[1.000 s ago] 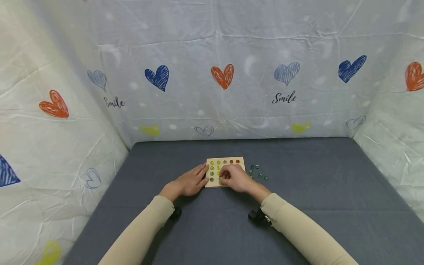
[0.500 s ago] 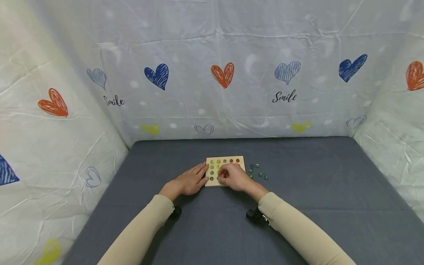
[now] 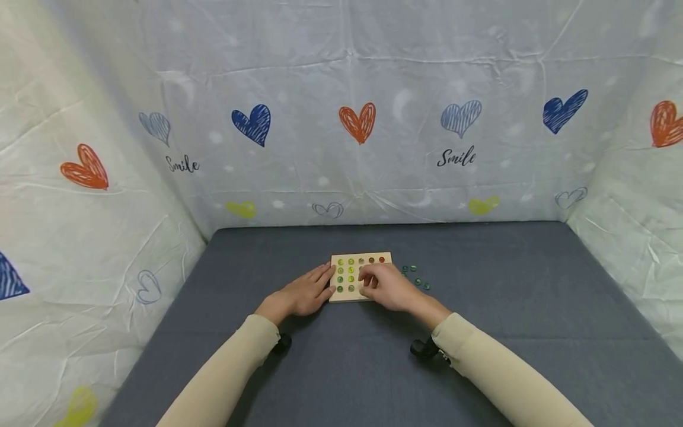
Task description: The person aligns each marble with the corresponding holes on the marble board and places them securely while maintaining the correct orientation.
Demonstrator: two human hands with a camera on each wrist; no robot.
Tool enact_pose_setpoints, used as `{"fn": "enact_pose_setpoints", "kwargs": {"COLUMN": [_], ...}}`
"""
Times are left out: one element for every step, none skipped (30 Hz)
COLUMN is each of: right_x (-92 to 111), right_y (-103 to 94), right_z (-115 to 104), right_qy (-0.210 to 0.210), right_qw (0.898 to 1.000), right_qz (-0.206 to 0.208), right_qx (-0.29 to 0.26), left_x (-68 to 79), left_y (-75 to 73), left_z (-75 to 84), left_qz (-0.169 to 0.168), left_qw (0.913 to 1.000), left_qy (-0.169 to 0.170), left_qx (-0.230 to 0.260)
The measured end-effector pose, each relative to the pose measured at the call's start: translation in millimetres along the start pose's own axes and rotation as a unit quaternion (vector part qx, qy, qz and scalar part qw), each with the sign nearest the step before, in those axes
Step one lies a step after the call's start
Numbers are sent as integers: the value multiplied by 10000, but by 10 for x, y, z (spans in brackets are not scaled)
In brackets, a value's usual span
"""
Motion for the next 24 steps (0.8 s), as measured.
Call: {"fn": "enact_pose_setpoints", "kwargs": {"right_x": [23,48,75,102,131,160,190,221,253,285,318,348,377,402,424,443,464,482,501,517,534,551,569,587], "right_y": [-27,-52,-78,-107,-136,-167,-201,-238,-278,-318,-360,-401,-442,-482,-519,-555,-589,-620,-649,-674,-699,-721,-741,-760], "right_z": [-10,-15,-21,-26,-31,-35,-35,-37,-37,-30,-24,-16,-12,-4,6,19,34,54,72,98,122,148,172,197], "right_qy": [-13,-6,-21,-36,-59,-79,-76,-88,-112,-105,-107,-96,-100,-90,-86,-60,-43,-12,12,53,69,87,107,130], "right_qw": [10000,10000,10000,10000,9999,9999,9999,9999,9999,9999,9998,9998,9997,9997,9997,9997,9996,9995,9994,9993,9990,9988,9984,9980], "right_qz": [-8,-27,-44,-55,-68,-82,-85,-80,-64,-48,-31,-14,2,28,55,86,110,133,146,162,175,182,190,200], "right_qx": [-1,-27,-36,-54,-60,-57,-37,-1,53,85,135,166,202,208,232,236,265,274,313,336,398,438,514,580], "left_x": [3,6,9,13,18,19,20,22,23,20,18,15,13,11,10,8,8,8,9,10,11,12,13,12], "left_y": [-3,-7,-9,-19,-25,-21,-20,-19,-17,-11,-2,5,6,10,13,16,16,15,13,12,10,8,6,7], "left_z": [-3,-6,-8,-4,0,0,3,3,3,7,8,9,8,5,2,-1,-4,-5,-6,-7,-7,-7,-7,-9], "left_qz": [8,18,26,71,103,96,103,110,122,129,115,115,133,135,136,131,136,141,147,144,149,151,153,148], "left_qw": [10000,10000,10000,10000,9999,9999,9999,9999,9999,9998,9998,9998,9998,9998,9998,9998,9998,9998,9998,9998,9998,9998,9998,9998], "left_qy": [-5,-5,-4,24,58,71,94,108,120,136,137,135,136,125,117,107,103,102,103,104,107,108,109,106], "left_qx": [-13,-19,-31,3,18,-3,-7,-6,-13,-11,-25,-24,-15,-17,-25,-42,-48,-59,-63,-58,-51,-38,-25,-21]}}
Point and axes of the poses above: each hand's wrist, its own x-axis away from the middle knuckle, its own y-axis out of the palm, z = x × y, the point moved 10 cm from there along -x, towards the middle knuckle, and after that the axes turned 12 degrees about -x, right-handed, at the moved point
